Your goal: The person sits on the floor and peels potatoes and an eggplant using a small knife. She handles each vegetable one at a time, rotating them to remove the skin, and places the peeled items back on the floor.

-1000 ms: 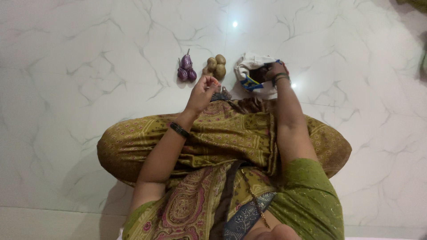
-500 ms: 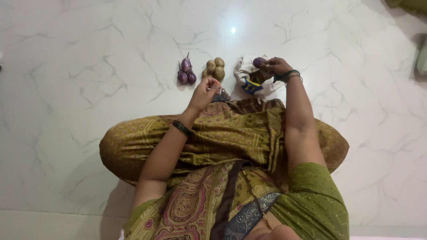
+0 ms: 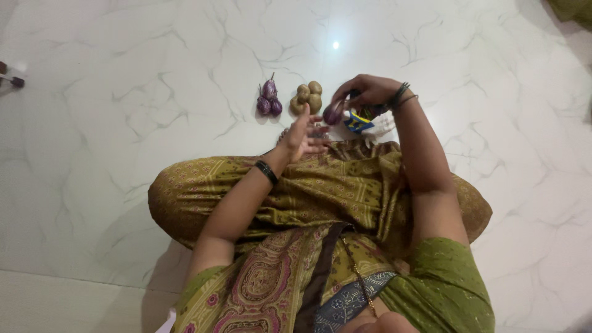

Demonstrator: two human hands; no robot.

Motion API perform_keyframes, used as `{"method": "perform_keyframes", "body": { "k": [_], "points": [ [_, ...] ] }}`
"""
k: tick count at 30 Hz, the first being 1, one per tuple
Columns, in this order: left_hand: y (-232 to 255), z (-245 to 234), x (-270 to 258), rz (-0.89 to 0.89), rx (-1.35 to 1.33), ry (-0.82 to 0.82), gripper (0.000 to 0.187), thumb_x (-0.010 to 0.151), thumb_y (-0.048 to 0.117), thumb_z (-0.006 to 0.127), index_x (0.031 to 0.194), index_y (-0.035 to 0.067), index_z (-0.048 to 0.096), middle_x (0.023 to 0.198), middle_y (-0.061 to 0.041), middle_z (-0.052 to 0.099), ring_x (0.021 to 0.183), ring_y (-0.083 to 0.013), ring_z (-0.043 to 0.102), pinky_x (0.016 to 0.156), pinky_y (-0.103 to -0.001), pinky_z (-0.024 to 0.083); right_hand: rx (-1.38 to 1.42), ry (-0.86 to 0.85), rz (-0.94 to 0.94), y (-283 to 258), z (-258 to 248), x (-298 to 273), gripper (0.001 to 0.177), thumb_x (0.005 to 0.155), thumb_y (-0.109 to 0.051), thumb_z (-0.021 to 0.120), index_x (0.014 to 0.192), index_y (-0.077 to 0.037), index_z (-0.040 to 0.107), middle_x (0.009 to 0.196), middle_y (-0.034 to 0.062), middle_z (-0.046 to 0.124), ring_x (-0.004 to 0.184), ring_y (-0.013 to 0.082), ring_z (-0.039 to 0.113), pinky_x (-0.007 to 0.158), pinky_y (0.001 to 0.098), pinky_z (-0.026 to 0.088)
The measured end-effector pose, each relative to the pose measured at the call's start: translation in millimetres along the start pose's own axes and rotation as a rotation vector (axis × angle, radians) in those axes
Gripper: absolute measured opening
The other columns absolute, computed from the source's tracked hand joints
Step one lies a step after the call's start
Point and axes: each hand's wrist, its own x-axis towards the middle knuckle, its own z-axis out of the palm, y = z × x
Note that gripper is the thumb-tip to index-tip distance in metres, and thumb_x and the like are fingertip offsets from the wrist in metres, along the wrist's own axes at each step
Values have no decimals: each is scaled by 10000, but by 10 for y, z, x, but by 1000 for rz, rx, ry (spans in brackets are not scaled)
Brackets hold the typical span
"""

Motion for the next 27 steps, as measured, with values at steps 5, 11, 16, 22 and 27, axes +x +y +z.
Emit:
{"method": "perform_keyframes", "body": {
  "k": [5, 11, 16, 22, 27],
  "points": [
    [-67, 22, -37, 271, -227, -387, 500, 1176, 451, 335, 1365, 13, 485, 1008, -117, 651, 671, -100, 562, 515, -215, 476, -129, 398, -180, -659, 332, -99, 245, 1006, -126, 677, 1250, -129, 653, 1144, 47, 648, 932, 145, 650, 828, 320, 594],
    [-121, 62, -57, 314, -198, -267, 444, 1085, 349, 318, 1300, 40, 555, 942, -87, 631, 655, -113, 581, 510, -233, 495, 529, 695, -151, -689, 527, -424, 282, 921, -5, 488, 1171, -124, 543, 1003, 15, 528, 864, 119, 513, 776, 268, 531],
    [-124, 134, -84, 352, -127, -331, 360, 1074, 305, 393, 1309, 46, 474, 937, -87, 601, 707, -165, 604, 549, -279, 504, 92, 961, -231, -801, 910, -537, 355, 870, 108, 474, 1175, -71, 501, 1088, 52, 565, 1019, 166, 592, 941, 302, 580],
    [-100, 184, -133, 376, -45, -290, 393, 1055, 298, 395, 1395, 103, 427, 1034, -36, 622, 837, -117, 608, 653, -271, 538, -237, 1112, -342, -1077, 1224, -525, 389, 835, 148, 675, 1163, -61, 677, 1193, 125, 654, 1162, 270, 638, 1002, 349, 574],
    [-136, 168, -130, 486, -79, -278, 360, 1104, 281, 332, 1381, 78, 440, 1067, -51, 624, 864, -118, 610, 688, -261, 544, -232, 1075, -300, -1130, 1371, -414, 399, 805, 154, 657, 1143, -47, 722, 1226, 145, 666, 1184, 296, 689, 975, 379, 596]
  ]
}}
